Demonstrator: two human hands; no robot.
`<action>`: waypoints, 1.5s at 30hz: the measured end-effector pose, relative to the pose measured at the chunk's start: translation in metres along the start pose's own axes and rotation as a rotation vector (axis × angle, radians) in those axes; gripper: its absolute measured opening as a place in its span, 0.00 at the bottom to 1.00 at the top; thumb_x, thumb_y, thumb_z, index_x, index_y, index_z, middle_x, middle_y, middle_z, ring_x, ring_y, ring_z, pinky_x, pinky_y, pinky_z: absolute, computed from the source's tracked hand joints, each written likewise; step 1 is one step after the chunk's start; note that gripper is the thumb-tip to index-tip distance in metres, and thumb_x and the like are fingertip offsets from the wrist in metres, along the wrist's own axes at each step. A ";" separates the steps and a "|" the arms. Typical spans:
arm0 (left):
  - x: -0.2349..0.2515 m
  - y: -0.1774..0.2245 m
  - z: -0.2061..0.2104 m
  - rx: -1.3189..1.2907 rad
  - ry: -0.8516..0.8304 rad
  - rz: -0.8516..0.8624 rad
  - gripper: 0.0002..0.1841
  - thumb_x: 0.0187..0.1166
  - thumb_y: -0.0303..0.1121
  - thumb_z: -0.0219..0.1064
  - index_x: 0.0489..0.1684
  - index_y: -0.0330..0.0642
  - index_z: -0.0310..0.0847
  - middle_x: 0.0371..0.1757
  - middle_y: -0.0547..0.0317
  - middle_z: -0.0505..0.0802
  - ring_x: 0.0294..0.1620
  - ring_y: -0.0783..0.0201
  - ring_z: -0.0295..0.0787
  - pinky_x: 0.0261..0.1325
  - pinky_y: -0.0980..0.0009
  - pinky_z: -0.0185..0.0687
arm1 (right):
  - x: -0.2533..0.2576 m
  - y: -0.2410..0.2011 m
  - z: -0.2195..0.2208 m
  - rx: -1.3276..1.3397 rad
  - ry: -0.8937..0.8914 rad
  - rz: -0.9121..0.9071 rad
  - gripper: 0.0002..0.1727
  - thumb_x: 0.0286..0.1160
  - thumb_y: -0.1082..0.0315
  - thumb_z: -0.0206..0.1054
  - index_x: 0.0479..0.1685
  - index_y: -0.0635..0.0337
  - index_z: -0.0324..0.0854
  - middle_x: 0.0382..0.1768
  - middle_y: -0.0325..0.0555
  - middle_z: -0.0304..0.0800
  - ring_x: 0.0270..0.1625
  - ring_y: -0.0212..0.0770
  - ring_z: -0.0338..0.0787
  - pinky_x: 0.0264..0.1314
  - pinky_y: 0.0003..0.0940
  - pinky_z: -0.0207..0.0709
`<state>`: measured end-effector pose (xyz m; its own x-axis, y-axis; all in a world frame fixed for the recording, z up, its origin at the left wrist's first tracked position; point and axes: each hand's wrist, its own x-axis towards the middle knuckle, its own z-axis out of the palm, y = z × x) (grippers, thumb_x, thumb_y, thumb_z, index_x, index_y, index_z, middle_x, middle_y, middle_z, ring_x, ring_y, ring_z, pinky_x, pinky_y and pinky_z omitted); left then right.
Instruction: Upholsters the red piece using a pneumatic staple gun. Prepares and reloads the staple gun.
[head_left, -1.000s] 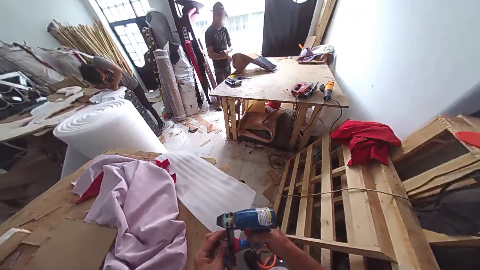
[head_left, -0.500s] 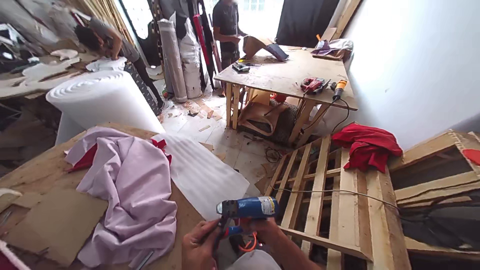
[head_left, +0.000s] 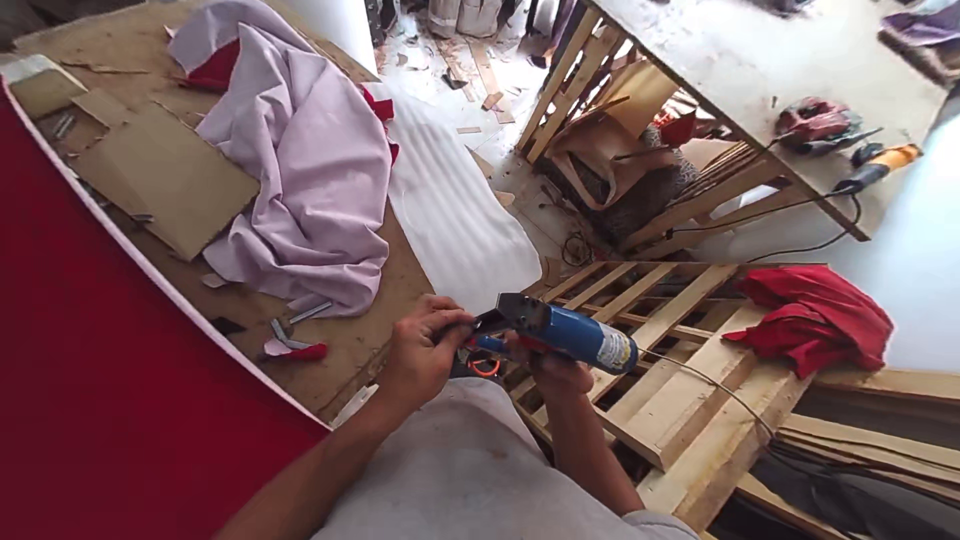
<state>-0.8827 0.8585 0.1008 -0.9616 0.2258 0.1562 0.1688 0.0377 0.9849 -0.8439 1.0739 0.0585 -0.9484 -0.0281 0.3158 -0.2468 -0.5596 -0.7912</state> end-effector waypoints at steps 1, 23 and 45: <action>-0.001 0.001 -0.001 0.015 0.014 -0.006 0.05 0.75 0.25 0.73 0.43 0.38 0.94 0.51 0.55 0.91 0.48 0.71 0.91 0.50 0.77 0.92 | 0.000 0.000 0.001 -0.015 -0.013 -0.002 0.15 0.68 0.57 0.77 0.53 0.44 0.93 0.43 0.35 0.97 0.44 0.32 0.94 0.52 0.33 0.88; -0.094 -0.052 -0.214 1.012 -0.195 -0.626 0.18 0.90 0.37 0.53 0.68 0.42 0.85 0.62 0.48 0.93 0.69 0.49 0.87 0.79 0.47 0.74 | 0.000 -0.022 -0.006 0.048 -0.114 0.182 0.25 0.63 0.42 0.76 0.56 0.45 0.92 0.46 0.33 0.97 0.50 0.30 0.94 0.59 0.27 0.86; 0.007 -0.102 -0.228 1.120 0.340 -1.022 0.30 0.77 0.38 0.68 0.76 0.31 0.71 0.63 0.28 0.88 0.68 0.31 0.85 0.69 0.31 0.76 | -0.011 -0.004 -0.038 0.236 -0.101 0.129 0.22 0.67 0.53 0.74 0.61 0.47 0.90 0.49 0.36 0.97 0.51 0.35 0.95 0.59 0.38 0.88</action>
<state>-0.9564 0.6345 0.0184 -0.7408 -0.5661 -0.3616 -0.6449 0.7501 0.1468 -0.8402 1.1076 0.0386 -0.9414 -0.1878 0.2803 -0.0608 -0.7228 -0.6883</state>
